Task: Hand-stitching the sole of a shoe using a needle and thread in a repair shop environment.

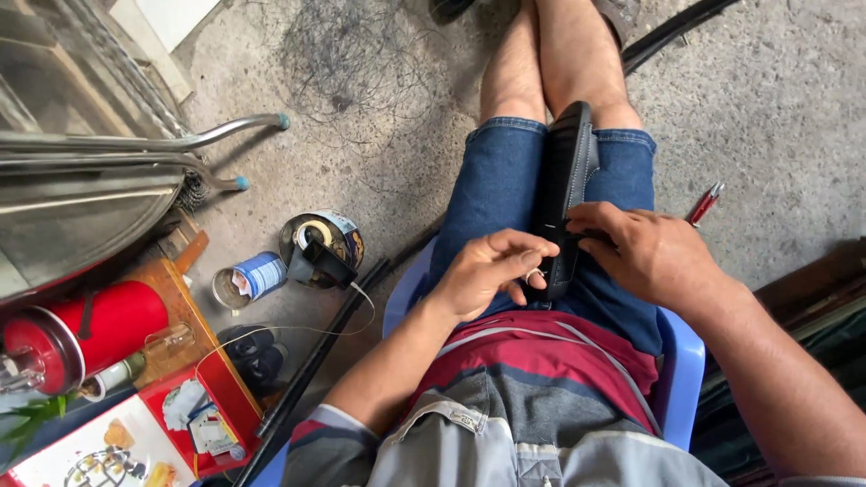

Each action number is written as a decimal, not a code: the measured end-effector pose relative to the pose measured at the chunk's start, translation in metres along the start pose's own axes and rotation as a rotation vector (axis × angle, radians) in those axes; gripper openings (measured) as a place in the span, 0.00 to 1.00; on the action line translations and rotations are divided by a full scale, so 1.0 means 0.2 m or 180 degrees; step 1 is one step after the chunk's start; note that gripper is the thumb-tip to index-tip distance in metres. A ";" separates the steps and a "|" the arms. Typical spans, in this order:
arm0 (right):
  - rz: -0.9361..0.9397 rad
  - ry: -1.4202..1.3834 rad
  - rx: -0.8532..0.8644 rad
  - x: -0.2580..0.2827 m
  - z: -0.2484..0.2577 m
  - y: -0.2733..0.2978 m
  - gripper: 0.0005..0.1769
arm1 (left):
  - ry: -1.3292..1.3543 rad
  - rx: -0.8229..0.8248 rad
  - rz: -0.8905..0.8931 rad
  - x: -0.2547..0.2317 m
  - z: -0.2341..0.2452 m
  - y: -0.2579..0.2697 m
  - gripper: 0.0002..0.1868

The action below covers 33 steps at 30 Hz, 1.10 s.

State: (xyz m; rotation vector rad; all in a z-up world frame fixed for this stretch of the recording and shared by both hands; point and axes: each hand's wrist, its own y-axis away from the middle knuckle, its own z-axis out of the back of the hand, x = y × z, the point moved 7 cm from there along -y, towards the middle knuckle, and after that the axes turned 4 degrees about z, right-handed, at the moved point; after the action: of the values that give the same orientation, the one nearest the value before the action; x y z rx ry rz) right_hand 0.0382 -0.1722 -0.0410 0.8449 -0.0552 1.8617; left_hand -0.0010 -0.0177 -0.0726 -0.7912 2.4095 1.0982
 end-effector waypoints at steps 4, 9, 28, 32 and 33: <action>0.0242 0.0121 -0.0058 0.01 0.01 -0.01 0.18 | -0.2449 -0.0918 -0.0567 -0.09 0.05 -0.07 0.10; 0.0533 -0.0162 -0.0662 0.04 0.01 0.02 0.20 | -0.4046 -0.1466 -0.0611 -0.14 0.07 -0.08 0.11; -0.0072 0.0421 0.0320 -0.01 0.04 0.09 0.38 | -0.5192 -0.0347 0.0052 -0.16 -0.13 -0.06 0.31; -0.0605 0.0704 0.0389 -0.19 0.15 0.15 0.37 | -0.5063 -0.0362 -0.0036 -0.20 -0.14 -0.04 0.30; -0.0651 0.0714 0.0342 -0.21 0.15 0.17 0.37 | -0.5092 -0.0312 -0.0079 -0.21 -0.15 -0.06 0.30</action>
State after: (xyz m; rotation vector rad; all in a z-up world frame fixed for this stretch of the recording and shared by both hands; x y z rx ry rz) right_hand 0.0347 -0.2318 -0.0319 0.6820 0.2645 1.7654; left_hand 0.0347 -0.0333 -0.0374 0.1461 0.9681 1.1171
